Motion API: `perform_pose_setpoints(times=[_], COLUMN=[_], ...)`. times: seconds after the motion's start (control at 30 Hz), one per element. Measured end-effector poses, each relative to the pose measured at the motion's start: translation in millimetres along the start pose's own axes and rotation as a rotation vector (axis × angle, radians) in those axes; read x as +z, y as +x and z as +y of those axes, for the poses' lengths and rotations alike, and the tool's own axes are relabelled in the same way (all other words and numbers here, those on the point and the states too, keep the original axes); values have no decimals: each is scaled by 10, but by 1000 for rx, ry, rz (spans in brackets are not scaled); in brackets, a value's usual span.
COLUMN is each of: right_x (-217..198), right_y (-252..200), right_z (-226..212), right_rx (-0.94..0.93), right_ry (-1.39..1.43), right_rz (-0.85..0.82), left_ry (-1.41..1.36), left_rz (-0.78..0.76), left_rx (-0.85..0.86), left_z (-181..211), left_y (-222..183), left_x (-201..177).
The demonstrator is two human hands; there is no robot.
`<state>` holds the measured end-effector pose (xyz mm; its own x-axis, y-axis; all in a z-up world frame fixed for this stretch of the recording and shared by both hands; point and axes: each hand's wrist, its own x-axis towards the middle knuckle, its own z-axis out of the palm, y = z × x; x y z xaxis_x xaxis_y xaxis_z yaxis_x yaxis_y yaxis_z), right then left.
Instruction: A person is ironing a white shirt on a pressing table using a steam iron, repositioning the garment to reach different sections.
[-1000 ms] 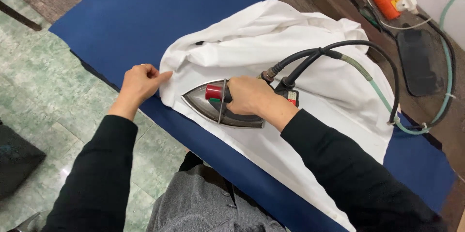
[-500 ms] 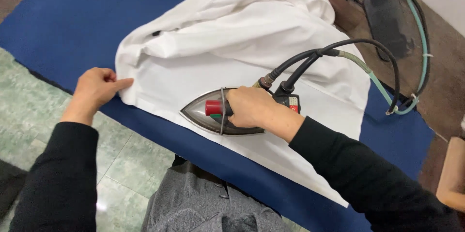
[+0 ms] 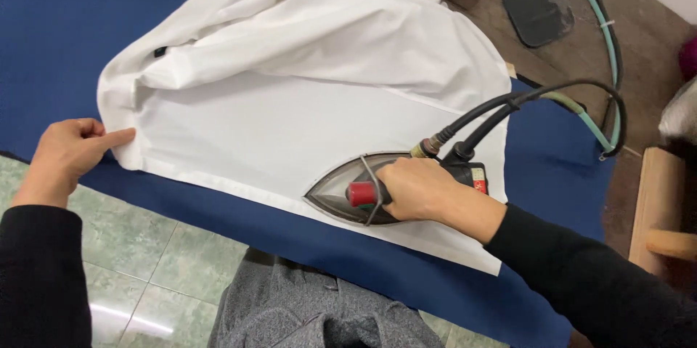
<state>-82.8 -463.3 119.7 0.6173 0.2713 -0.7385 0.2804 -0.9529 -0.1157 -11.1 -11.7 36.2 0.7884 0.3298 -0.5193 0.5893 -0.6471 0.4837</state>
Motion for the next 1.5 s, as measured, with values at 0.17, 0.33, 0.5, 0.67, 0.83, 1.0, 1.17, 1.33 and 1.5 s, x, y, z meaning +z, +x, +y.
perform_pose_setpoints(times=[0.17, 0.33, 0.5, 0.67, 0.83, 1.0, 1.17, 1.33, 1.5], right_x=[143, 316, 491, 692, 953, 1121, 1119, 965, 641], right_y=[-210, -420, -654, -888, -1073, -1125, -1103, -951, -722], right_z=[233, 504, 783, 1068, 1355, 1464, 1397, 1154, 724], right_rx=[56, 84, 130, 207, 271, 352, 380, 400, 384], right_ry=[10, 39, 74, 134, 190, 151, 148, 195, 201], right_rz=[-45, -40, -27, -40, -3, 25, 65, 89, 96], left_ry=[36, -102, -18, -11, -11, -142, 19, 95, 108], left_rz=[36, 61, 105, 84, 92, -7, 14, -58, -153], left_rx=[53, 191, 225, 261, 272, 172, 187, 120, 101], left_z=[-322, -878, -1383, -1505, -1427, -1063, -780, -349, -245], left_y=[266, 830, 1375, 1584, 1492, 1069, 833, 505, 403], left_x=[82, 292, 399, 416, 393, 279, 140, -50, -125])
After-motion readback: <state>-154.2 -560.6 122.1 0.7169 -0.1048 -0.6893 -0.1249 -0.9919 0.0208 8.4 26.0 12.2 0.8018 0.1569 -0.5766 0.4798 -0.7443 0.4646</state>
